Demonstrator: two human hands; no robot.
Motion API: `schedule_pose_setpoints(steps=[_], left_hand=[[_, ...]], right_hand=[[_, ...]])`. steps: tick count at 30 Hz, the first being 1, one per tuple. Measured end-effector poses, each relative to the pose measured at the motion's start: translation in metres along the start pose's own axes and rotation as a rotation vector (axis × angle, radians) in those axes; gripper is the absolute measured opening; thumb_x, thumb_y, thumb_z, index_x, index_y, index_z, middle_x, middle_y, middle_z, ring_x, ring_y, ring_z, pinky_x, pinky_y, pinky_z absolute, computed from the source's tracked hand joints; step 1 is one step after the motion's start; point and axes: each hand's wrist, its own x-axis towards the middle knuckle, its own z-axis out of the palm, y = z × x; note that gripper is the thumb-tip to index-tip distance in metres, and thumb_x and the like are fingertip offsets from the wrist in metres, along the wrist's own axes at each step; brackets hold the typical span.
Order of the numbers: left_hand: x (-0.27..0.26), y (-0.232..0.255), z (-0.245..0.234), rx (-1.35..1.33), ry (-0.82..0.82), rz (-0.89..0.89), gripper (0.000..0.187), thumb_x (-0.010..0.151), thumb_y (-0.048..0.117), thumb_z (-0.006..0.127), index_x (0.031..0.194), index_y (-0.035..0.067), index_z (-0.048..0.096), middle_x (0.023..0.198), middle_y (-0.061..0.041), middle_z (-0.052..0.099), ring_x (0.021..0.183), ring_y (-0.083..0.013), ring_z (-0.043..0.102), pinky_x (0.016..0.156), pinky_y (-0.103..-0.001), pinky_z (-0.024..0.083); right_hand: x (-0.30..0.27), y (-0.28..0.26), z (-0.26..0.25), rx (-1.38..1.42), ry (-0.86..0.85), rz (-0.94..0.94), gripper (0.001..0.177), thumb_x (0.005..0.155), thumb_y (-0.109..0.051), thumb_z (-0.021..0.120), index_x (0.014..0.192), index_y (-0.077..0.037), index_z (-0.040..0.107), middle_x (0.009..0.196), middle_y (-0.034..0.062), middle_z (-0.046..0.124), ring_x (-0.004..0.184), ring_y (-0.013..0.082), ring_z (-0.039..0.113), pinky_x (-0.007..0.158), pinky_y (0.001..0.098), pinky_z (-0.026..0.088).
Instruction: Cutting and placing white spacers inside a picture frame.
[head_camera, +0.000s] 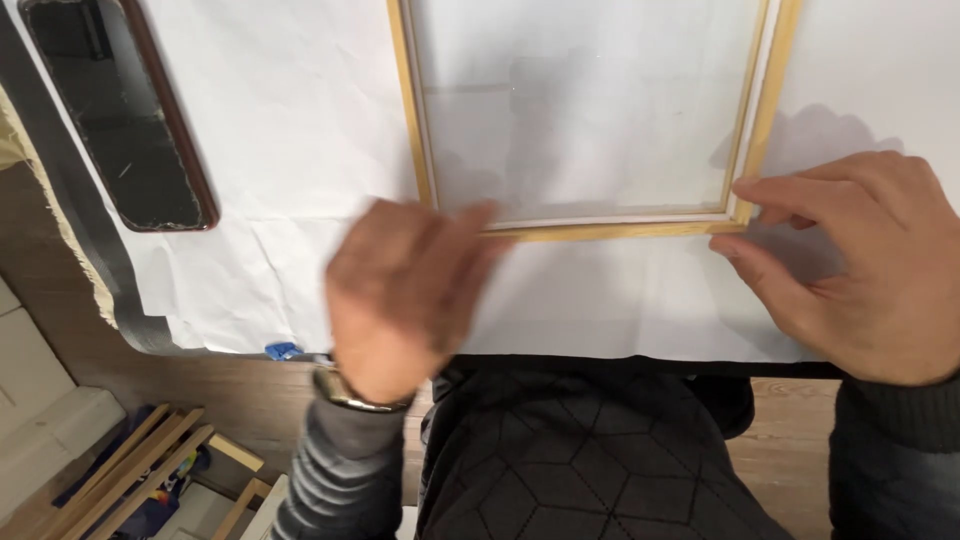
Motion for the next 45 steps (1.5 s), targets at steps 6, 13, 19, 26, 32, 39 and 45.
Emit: schedule_pose_setpoints(steps=[6, 13, 19, 26, 32, 39, 45], left_hand=[[0.007, 0.017, 0.005, 0.066, -0.091, -0.094, 0.025, 0.093, 0.029, 0.084, 0.101, 0.006, 0.076, 0.070, 0.003, 0.059, 0.058, -0.0089, 0.048, 0.048, -0.027, 0.040], [0.007, 0.013, -0.008, 0.072, -0.098, -0.091, 0.020, 0.093, 0.025, 0.084, 0.099, 0.008, 0.076, 0.072, 0.003, 0.060, 0.059, -0.0099, 0.050, 0.049, -0.028, 0.041], [0.017, 0.023, -0.007, 0.108, -0.123, -0.103, 0.020, 0.092, 0.024, 0.086, 0.095, 0.008, 0.075, 0.070, 0.002, 0.058, 0.059, -0.0107, 0.050, 0.050, -0.029, 0.041], [0.035, 0.053, 0.029, 0.009, -0.172, 0.034, 0.016, 0.095, 0.023, 0.081, 0.096, 0.009, 0.074, 0.074, 0.002, 0.058, 0.057, -0.0083, 0.051, 0.047, -0.027, 0.042], [0.055, 0.083, 0.045, -0.076, -0.133, 0.035, 0.009, 0.097, 0.011, 0.074, 0.102, 0.007, 0.069, 0.085, -0.001, 0.054, 0.070, -0.0150, 0.057, 0.058, -0.033, 0.047], [0.056, 0.096, 0.059, -0.062, -0.128, 0.047, 0.008, 0.095, 0.006, 0.068, 0.102, 0.005, 0.067, 0.087, -0.002, 0.053, 0.070, -0.0146, 0.057, 0.059, -0.032, 0.048], [0.058, 0.090, 0.051, -0.074, -0.121, 0.121, 0.009, 0.096, 0.009, 0.069, 0.103, 0.004, 0.068, 0.087, -0.004, 0.055, 0.070, -0.0169, 0.058, 0.061, -0.033, 0.049]], right_hand=[[-0.006, 0.002, 0.007, 0.013, 0.036, 0.016, 0.053, 0.073, -0.015, 0.095, 0.116, 0.001, 0.068, 0.096, 0.0096, 0.069, 0.087, 0.0241, 0.063, 0.082, 0.0377, 0.050], [-0.004, 0.000, 0.006, 0.031, 0.040, 0.038, 0.048, 0.075, -0.011, 0.095, 0.113, 0.001, 0.069, 0.101, 0.0133, 0.070, 0.089, 0.0239, 0.064, 0.078, 0.0329, 0.052], [0.000, -0.002, 0.006, 0.072, 0.086, 0.068, 0.043, 0.077, -0.007, 0.094, 0.112, 0.001, 0.070, 0.101, 0.0126, 0.072, 0.091, 0.0234, 0.066, 0.076, 0.0306, 0.054], [-0.003, 0.005, 0.002, 0.104, 0.064, 0.070, 0.043, 0.075, -0.013, 0.090, 0.112, -0.003, 0.071, 0.101, 0.0095, 0.073, 0.088, 0.0219, 0.067, 0.076, 0.0326, 0.055], [0.007, 0.016, -0.017, 0.109, -0.055, -0.013, 0.040, 0.078, -0.016, 0.086, 0.114, -0.004, 0.072, 0.103, 0.0085, 0.074, 0.088, 0.0231, 0.069, 0.075, 0.0320, 0.055], [0.008, 0.021, -0.019, 0.140, -0.105, -0.041, 0.033, 0.086, -0.015, 0.082, 0.115, -0.005, 0.073, 0.105, 0.0073, 0.074, 0.097, 0.0239, 0.071, 0.083, 0.0336, 0.056], [0.012, 0.007, -0.023, 0.074, -0.053, -0.066, 0.033, 0.082, -0.012, 0.082, 0.113, -0.004, 0.073, 0.103, 0.0093, 0.074, 0.093, 0.0262, 0.071, 0.077, 0.0340, 0.056]])
